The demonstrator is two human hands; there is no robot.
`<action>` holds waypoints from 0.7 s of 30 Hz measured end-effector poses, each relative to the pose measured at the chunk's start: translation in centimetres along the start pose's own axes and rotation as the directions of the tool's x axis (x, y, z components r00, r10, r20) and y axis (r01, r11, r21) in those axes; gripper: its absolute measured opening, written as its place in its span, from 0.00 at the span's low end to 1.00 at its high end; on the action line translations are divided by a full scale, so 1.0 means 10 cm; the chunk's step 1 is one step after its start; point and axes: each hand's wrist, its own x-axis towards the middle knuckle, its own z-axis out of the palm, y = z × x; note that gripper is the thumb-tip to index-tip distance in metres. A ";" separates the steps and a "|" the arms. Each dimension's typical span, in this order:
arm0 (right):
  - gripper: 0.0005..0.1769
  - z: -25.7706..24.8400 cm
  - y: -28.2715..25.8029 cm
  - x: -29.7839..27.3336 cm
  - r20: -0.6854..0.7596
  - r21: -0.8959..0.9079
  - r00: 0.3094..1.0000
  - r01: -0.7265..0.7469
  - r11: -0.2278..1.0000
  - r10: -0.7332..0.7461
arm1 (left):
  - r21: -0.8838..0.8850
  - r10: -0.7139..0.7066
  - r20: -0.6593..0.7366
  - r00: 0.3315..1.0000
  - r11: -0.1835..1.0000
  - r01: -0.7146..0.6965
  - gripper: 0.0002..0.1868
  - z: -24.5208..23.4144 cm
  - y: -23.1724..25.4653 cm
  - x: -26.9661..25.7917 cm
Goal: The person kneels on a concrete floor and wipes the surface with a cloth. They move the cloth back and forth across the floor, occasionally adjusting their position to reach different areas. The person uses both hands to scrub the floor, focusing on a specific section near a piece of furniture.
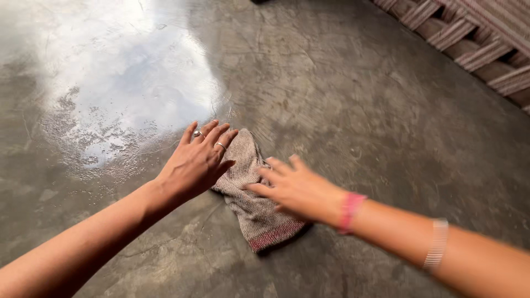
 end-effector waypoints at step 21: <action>0.32 1.99 1.21 -1.22 -0.277 0.572 0.512 -0.592 0.568 0.813 | -0.062 0.237 0.531 0.813 0.968 -0.242 0.52 0.41 1.64 1.05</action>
